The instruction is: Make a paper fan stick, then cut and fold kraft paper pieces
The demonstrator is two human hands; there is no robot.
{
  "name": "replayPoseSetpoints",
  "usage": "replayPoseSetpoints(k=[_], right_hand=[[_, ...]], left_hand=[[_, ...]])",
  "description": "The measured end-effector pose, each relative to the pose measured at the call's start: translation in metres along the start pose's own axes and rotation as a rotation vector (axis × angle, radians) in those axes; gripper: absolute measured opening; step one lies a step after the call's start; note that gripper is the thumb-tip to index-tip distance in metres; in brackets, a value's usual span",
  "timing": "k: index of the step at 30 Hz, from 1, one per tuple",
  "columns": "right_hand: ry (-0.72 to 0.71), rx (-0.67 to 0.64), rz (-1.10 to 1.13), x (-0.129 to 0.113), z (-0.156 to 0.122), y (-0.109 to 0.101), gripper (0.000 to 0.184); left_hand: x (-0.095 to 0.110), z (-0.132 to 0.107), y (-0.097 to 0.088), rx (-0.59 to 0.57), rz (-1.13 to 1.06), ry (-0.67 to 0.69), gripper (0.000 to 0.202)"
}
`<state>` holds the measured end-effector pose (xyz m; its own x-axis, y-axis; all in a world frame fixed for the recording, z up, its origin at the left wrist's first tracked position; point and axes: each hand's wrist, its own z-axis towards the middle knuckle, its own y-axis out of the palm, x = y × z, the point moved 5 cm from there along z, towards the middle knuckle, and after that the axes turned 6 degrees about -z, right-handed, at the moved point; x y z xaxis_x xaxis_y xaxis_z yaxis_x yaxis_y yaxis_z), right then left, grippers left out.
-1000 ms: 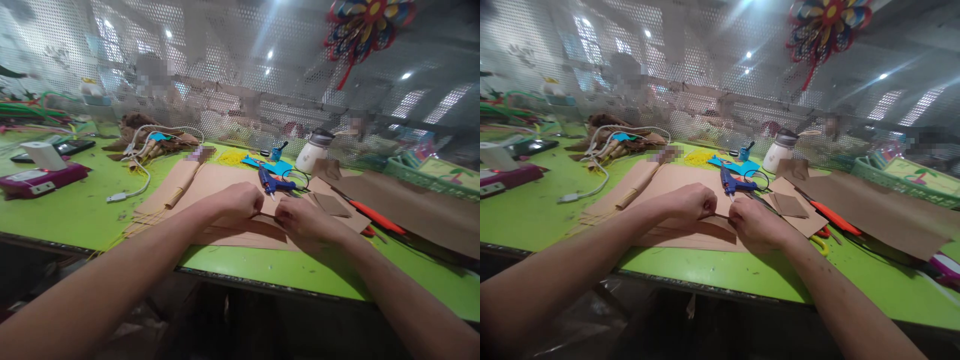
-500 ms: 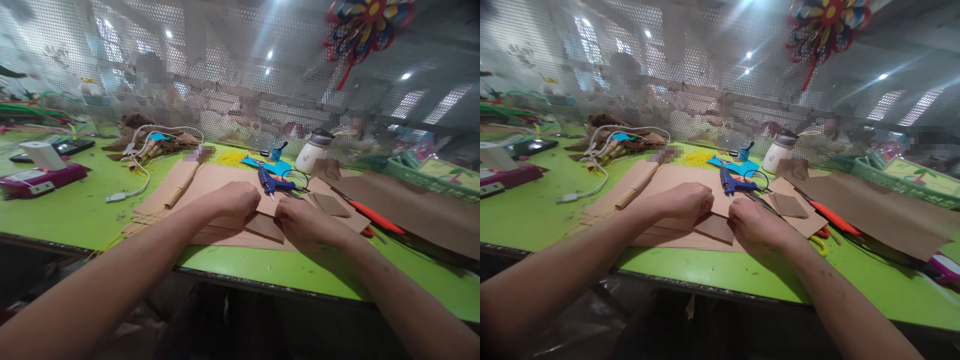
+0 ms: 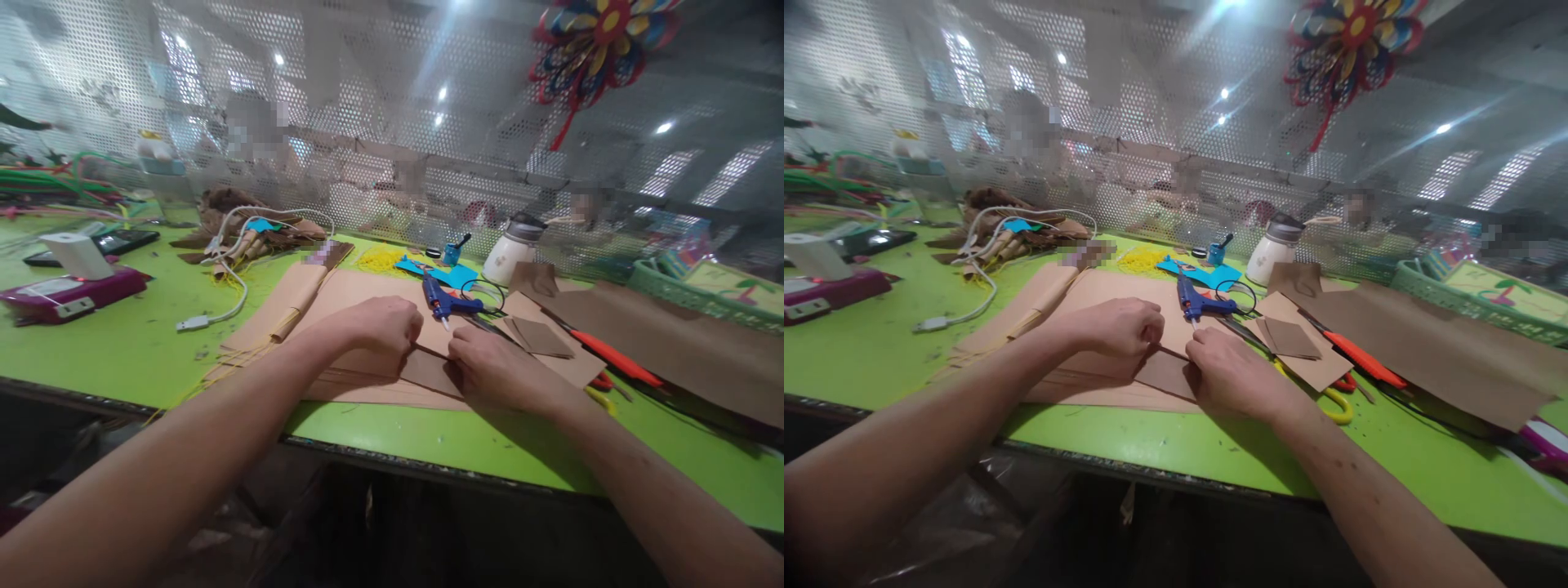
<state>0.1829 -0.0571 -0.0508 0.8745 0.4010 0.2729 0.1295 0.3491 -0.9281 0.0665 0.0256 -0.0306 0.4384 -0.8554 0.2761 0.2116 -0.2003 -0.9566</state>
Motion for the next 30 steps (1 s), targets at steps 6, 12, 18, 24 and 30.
replayPoseSetpoints(k=[6, 12, 18, 24, 30], right_hand=[[-0.030, 0.141, -0.001, -0.007, 0.003, 0.000, 0.007], [-0.012, 0.255, -0.018, -0.012, 0.003, -0.013, 0.009], [0.081, 0.358, 0.250, 0.004, 0.001, -0.015, 0.011], [0.387, 0.126, 0.842, 0.035, 0.000, -0.015, 0.025], [0.463, 0.071, 0.910, 0.037, -0.001, -0.019, 0.027]], left_hand=[[-0.004, 0.007, -0.002, 0.018, -0.548, -0.196, 0.035], [-0.003, 0.001, 0.008, -0.074, -0.637, -0.200, 0.036], [-0.004, -0.002, 0.001, -0.015, -0.706, -0.229, 0.026], [0.009, -0.002, -0.009, 0.066, -0.659, -0.145, 0.028], [0.013, 0.003, -0.006, 0.153, -0.636, 0.001, 0.025]])
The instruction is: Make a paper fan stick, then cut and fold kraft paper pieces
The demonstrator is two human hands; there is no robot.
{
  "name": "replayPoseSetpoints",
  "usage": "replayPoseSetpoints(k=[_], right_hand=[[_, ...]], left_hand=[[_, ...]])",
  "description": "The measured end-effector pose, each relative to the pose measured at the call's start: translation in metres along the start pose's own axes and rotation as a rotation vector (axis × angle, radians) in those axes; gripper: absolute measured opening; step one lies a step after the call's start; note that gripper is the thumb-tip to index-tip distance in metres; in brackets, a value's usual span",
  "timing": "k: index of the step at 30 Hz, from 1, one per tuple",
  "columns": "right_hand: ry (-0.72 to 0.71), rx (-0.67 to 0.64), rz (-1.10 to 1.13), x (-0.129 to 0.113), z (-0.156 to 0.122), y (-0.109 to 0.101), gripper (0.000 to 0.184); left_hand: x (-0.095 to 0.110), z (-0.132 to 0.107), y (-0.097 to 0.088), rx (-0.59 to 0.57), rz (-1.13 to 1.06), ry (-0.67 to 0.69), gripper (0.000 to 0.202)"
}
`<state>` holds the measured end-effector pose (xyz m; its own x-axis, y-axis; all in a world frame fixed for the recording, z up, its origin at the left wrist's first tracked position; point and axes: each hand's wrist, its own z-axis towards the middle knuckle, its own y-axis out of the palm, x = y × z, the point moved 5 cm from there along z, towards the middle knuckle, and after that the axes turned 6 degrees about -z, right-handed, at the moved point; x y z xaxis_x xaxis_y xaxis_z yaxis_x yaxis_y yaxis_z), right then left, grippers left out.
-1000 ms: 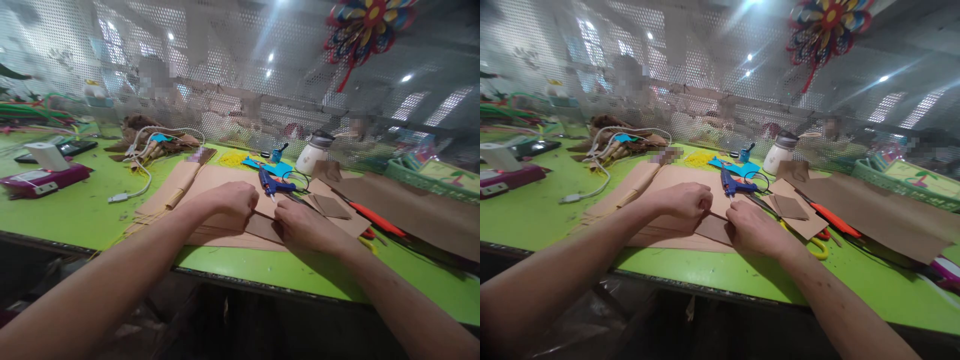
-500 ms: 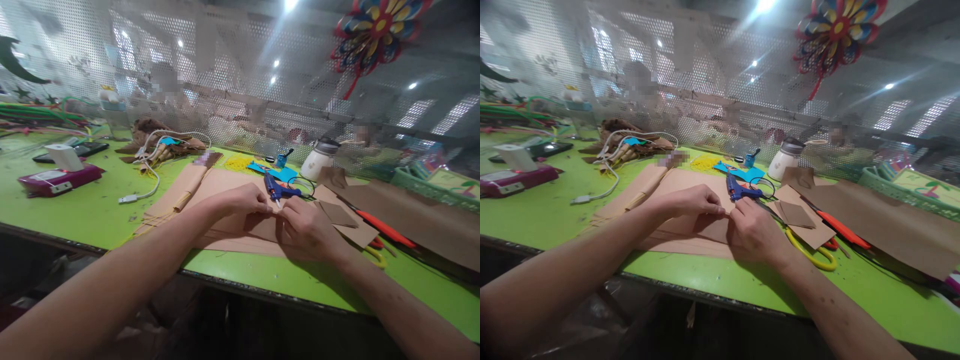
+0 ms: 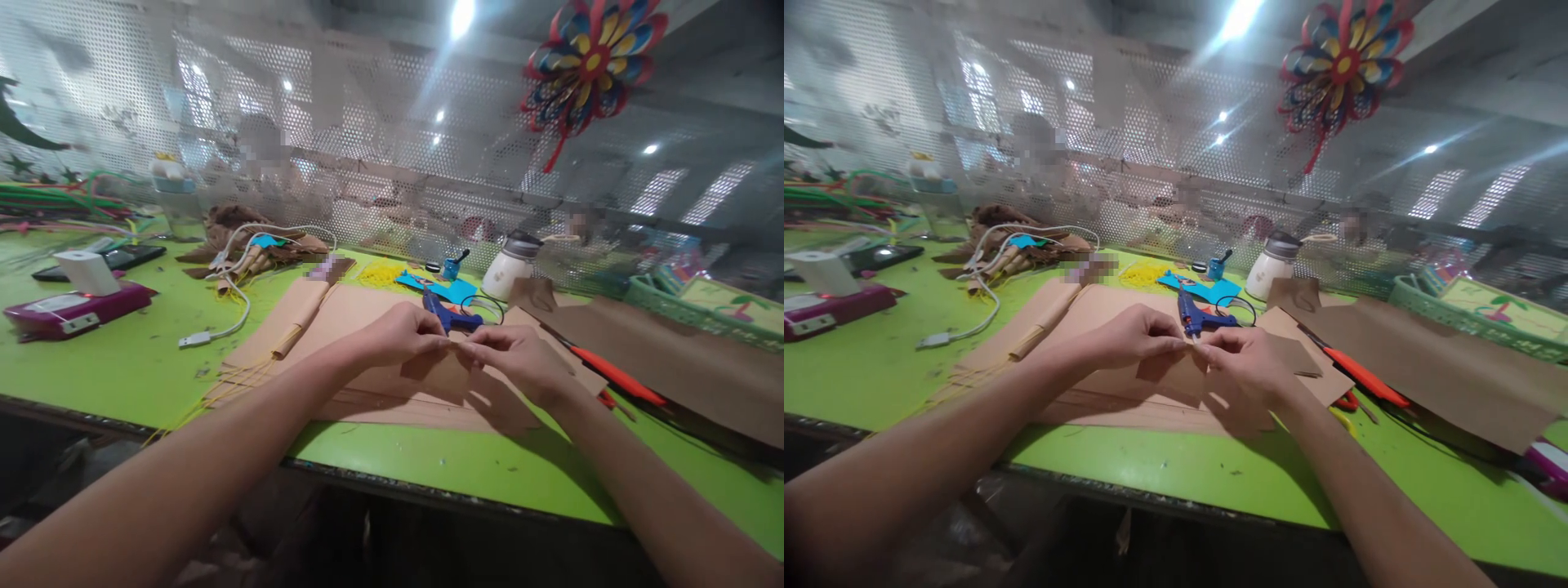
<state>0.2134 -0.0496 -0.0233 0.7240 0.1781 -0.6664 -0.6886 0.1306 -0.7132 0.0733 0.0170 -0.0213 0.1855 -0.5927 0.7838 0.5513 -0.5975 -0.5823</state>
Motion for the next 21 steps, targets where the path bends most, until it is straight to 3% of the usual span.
replayPoseSetpoints(k=[7, 15, 21], right_hand=[[-0.069, 0.088, 0.020, 0.010, 0.002, -0.005, 0.026], [-0.059, -0.021, 0.015, 0.016, 0.003, -0.003, 0.031], [-0.004, 0.005, 0.020, 0.006, 0.002, -0.002, 0.022]], left_hand=[[-0.002, 0.000, -0.001, -0.024, 0.021, 0.007, 0.018], [-0.005, 0.001, -0.004, -0.018, 0.076, 0.005, 0.016], [-0.002, 0.001, 0.000, 0.014, 0.115, 0.046, 0.018]])
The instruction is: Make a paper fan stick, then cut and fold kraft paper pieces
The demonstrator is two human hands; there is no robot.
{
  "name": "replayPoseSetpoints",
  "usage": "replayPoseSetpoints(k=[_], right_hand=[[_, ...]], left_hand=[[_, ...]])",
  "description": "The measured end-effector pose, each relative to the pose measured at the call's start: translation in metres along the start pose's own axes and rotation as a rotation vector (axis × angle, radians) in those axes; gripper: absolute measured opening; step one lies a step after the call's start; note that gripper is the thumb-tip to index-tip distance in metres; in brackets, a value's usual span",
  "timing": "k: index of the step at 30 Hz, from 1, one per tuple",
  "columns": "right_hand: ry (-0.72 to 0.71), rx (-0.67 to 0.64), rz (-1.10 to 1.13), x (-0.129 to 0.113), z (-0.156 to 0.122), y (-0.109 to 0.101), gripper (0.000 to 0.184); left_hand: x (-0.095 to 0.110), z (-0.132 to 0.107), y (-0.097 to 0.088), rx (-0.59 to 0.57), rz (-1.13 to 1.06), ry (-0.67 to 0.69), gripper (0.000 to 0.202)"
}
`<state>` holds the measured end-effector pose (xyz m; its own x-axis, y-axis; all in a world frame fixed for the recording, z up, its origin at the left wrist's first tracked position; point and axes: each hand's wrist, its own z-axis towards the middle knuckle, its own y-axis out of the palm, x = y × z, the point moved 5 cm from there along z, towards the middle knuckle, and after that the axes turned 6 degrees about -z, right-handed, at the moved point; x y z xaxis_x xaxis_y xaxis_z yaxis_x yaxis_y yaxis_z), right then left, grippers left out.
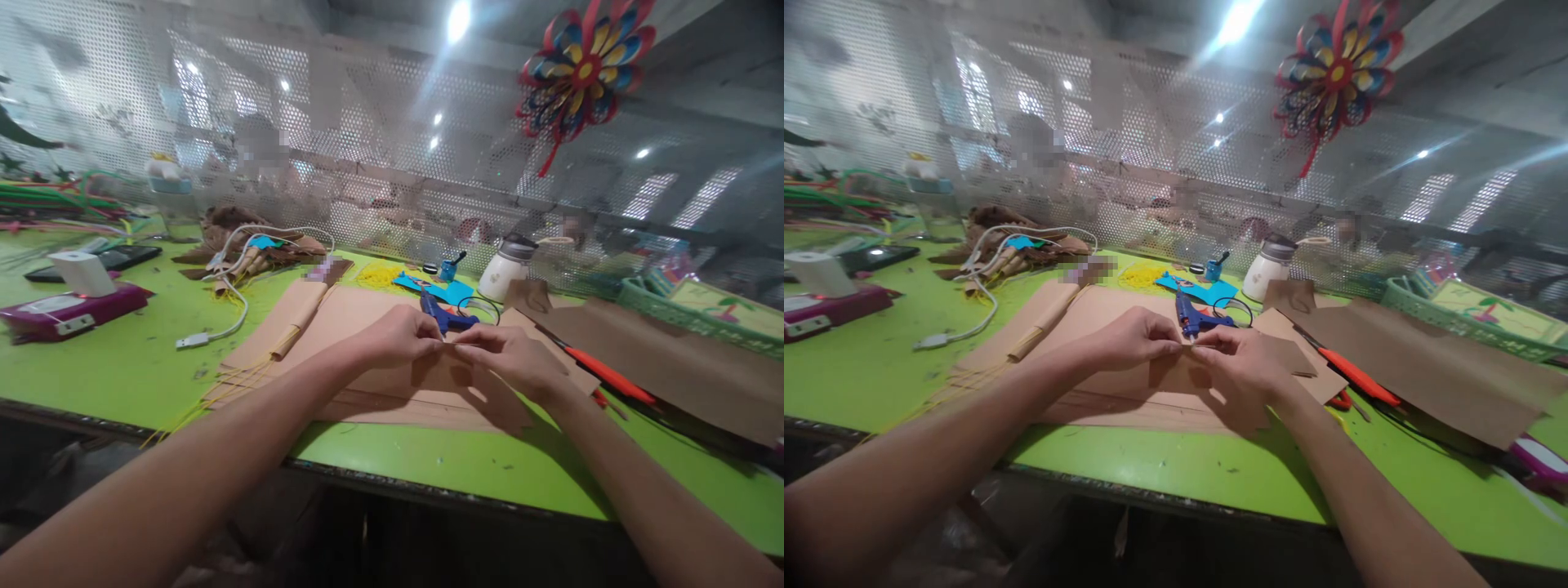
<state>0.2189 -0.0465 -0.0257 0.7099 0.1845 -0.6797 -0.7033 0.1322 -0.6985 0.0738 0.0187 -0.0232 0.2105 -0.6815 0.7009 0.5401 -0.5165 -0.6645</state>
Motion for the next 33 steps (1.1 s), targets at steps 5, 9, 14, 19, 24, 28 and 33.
replayPoseSetpoints(k=[5, 9, 14, 19, 24, 28, 33], right_hand=[[-0.050, 0.052, 0.137, 0.000, 0.001, 0.000, 0.022], [-0.029, 0.033, 0.216, 0.011, 0.003, 0.000, 0.020], [0.009, -0.024, 0.278, 0.020, 0.004, 0.003, 0.022], [-0.008, -0.044, 0.197, 0.031, 0.007, 0.001, 0.022], [-0.006, -0.147, 0.197, 0.031, 0.007, 0.005, 0.025], [0.063, -0.099, 0.237, 0.035, 0.008, 0.003, 0.026], [0.141, -0.030, 0.390, 0.043, 0.010, 0.002, 0.023]], left_hand=[[0.003, 0.001, 0.000, -0.002, -0.018, 0.007, 0.016], [0.002, 0.000, 0.001, -0.120, -0.172, -0.049, 0.017], [-0.004, 0.000, 0.000, -0.178, -0.214, -0.039, 0.013], [-0.014, 0.002, -0.002, -0.196, -0.107, -0.001, 0.013], [-0.016, 0.000, 0.001, -0.262, -0.174, -0.051, 0.012], [-0.018, -0.002, 0.002, -0.278, -0.312, -0.142, 0.011], [-0.016, -0.006, 0.005, -0.323, -0.496, -0.183, 0.017]])
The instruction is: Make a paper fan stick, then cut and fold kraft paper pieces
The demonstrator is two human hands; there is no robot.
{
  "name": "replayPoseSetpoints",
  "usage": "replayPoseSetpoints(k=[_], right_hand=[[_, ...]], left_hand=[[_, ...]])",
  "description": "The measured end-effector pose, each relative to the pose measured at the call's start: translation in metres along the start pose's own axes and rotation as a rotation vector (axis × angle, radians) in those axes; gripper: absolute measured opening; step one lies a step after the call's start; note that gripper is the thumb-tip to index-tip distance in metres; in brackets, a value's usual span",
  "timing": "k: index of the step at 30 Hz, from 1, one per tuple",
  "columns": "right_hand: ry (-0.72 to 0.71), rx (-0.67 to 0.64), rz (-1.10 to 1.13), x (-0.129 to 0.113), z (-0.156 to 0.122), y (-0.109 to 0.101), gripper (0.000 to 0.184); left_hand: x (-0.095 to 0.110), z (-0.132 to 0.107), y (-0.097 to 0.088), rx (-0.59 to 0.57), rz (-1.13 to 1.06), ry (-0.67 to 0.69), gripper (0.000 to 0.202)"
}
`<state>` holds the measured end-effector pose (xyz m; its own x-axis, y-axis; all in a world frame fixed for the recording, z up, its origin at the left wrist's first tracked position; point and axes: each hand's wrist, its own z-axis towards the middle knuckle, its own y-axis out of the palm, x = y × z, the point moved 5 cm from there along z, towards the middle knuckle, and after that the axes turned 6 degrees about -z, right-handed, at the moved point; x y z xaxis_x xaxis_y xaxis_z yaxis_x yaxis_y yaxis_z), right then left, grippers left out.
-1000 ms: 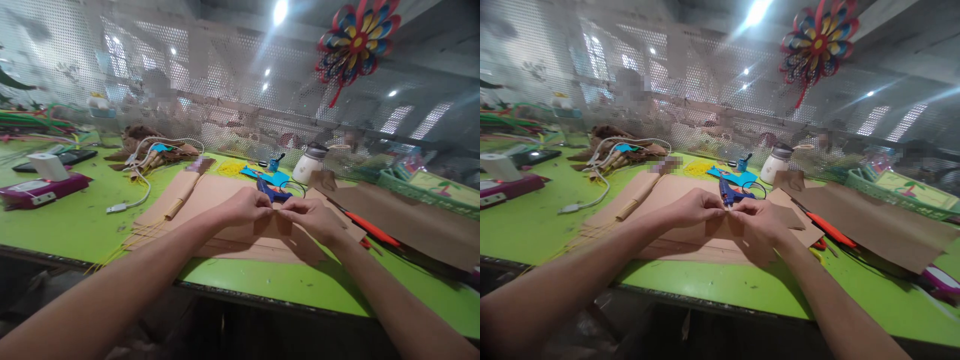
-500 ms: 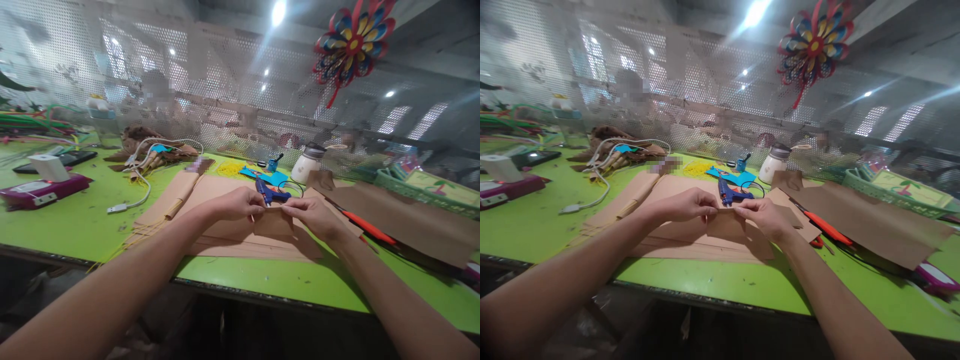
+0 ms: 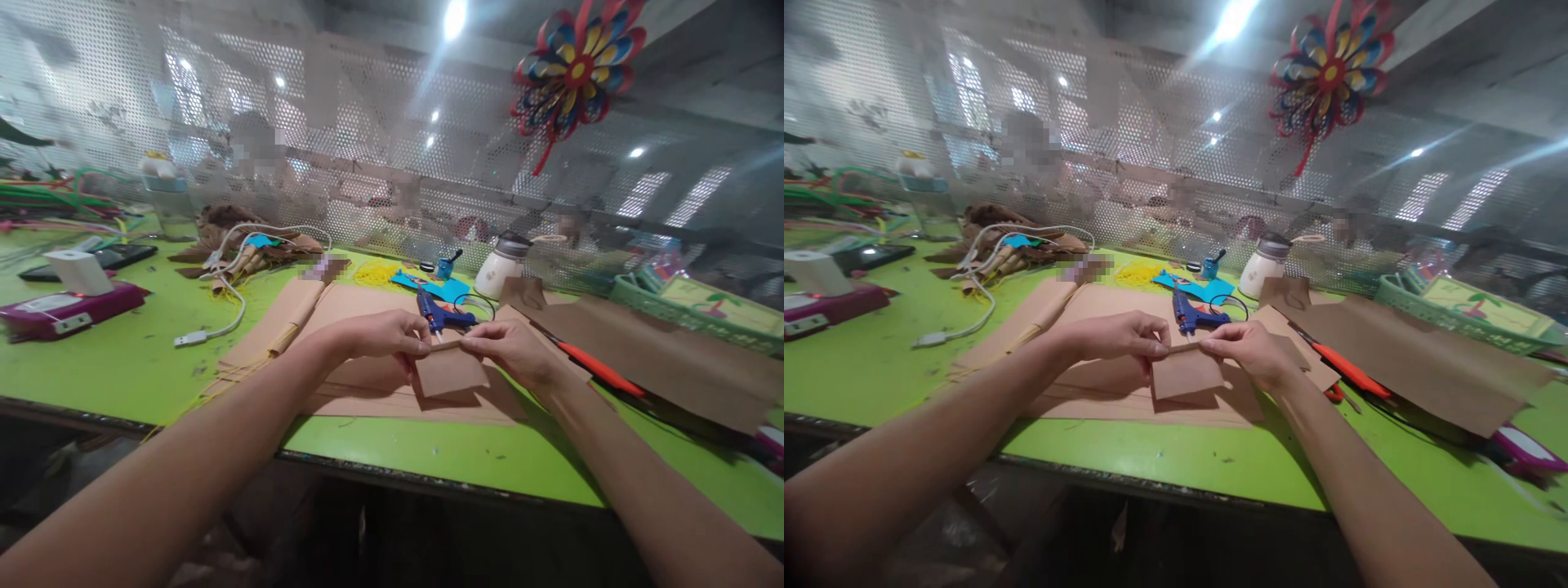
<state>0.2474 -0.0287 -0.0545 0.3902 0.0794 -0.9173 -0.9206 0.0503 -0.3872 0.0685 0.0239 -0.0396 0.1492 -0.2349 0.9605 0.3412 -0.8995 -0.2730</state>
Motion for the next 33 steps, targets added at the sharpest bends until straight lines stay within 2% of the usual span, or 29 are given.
replayPoseSetpoints(k=[6, 11, 15, 17, 19, 23, 27, 30, 33], right_hand=[[0.037, -0.002, 0.061, -0.002, -0.001, -0.001, 0.025], [-0.022, 0.040, -0.069, -0.005, -0.003, -0.003, 0.025], [-0.058, 0.055, -0.122, -0.006, -0.003, -0.003, 0.025], [-0.069, 0.055, -0.110, -0.006, -0.003, -0.004, 0.025], [-0.090, 0.059, -0.006, -0.007, -0.003, -0.006, 0.024], [-0.162, 0.035, 0.244, -0.018, -0.009, -0.007, 0.023], [-0.088, -0.176, 0.183, -0.027, -0.020, 0.008, 0.038], [-0.146, -0.260, 0.143, -0.034, -0.025, 0.016, 0.023], [-0.259, -0.295, 0.128, -0.040, -0.027, 0.018, 0.014]], left_hand=[[0.000, -0.002, 0.007, -0.066, -0.181, -0.022, 0.022], [0.003, 0.001, 0.007, 0.060, 0.007, -0.001, 0.012], [0.007, 0.003, 0.005, 0.131, 0.150, 0.042, 0.013], [0.010, 0.003, 0.002, 0.167, 0.160, 0.086, 0.015], [0.012, 0.001, -0.001, 0.176, 0.095, 0.136, 0.016], [0.012, -0.001, 0.001, 0.096, -0.137, 0.167, 0.019], [0.010, 0.001, 0.017, -0.054, -0.336, 0.159, 0.016], [0.007, 0.004, 0.028, -0.130, -0.392, 0.145, 0.016], [0.002, 0.006, 0.035, -0.125, -0.451, 0.116, 0.016]])
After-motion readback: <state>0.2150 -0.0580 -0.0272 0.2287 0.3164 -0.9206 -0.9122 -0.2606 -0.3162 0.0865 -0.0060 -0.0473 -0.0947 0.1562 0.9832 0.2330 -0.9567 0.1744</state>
